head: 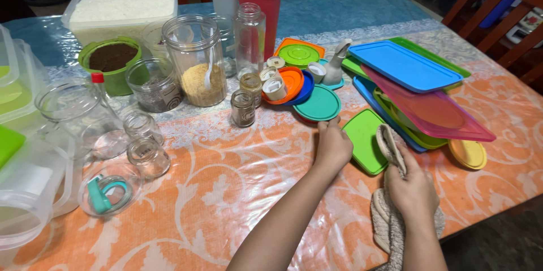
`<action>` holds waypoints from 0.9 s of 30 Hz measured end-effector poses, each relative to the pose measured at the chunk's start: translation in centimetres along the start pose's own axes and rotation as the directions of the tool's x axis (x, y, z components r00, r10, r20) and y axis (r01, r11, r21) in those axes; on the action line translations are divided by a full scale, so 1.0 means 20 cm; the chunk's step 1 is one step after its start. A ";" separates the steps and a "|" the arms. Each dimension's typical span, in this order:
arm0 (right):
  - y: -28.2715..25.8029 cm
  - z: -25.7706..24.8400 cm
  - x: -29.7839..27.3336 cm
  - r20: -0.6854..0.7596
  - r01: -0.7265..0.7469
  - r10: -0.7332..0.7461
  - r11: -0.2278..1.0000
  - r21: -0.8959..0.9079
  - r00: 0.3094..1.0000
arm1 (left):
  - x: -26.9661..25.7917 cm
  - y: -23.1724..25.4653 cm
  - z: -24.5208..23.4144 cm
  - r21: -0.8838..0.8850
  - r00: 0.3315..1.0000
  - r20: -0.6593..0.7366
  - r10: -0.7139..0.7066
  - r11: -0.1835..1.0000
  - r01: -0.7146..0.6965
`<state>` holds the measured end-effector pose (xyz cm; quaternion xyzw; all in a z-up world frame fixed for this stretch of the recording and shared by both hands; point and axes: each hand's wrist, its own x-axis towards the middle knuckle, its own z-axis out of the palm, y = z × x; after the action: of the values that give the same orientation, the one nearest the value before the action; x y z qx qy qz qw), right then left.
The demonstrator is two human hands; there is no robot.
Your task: The person wipes multiple glass jars and plastic containers with a cloth on a table. They handle each item one at a time, rotating and wiping the exterior surfaces, then place them back on the table.
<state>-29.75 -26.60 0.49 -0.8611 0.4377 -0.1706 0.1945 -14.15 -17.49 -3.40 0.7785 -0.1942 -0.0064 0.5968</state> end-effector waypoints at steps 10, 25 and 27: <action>-0.18 0.00 0.04 -0.225 0.532 -0.506 0.844 0.066 0.832 | -0.09 0.16 -0.61 0.372 0.989 0.149 -0.001 0.926 -0.055; -0.84 0.02 -0.47 0.107 0.716 -0.737 0.675 0.178 0.668 | 0.50 0.29 -1.17 0.349 0.894 -0.298 0.334 0.910 -0.224; -0.82 0.06 -0.47 0.081 0.773 -0.789 0.613 0.165 0.609 | 0.62 0.26 -1.14 0.372 0.876 -0.347 0.336 0.906 -0.200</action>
<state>-23.14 -9.83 6.15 -0.9632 -0.0075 -0.1995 0.1801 1.25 -1.40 10.78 0.8153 -0.1726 0.2700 0.4823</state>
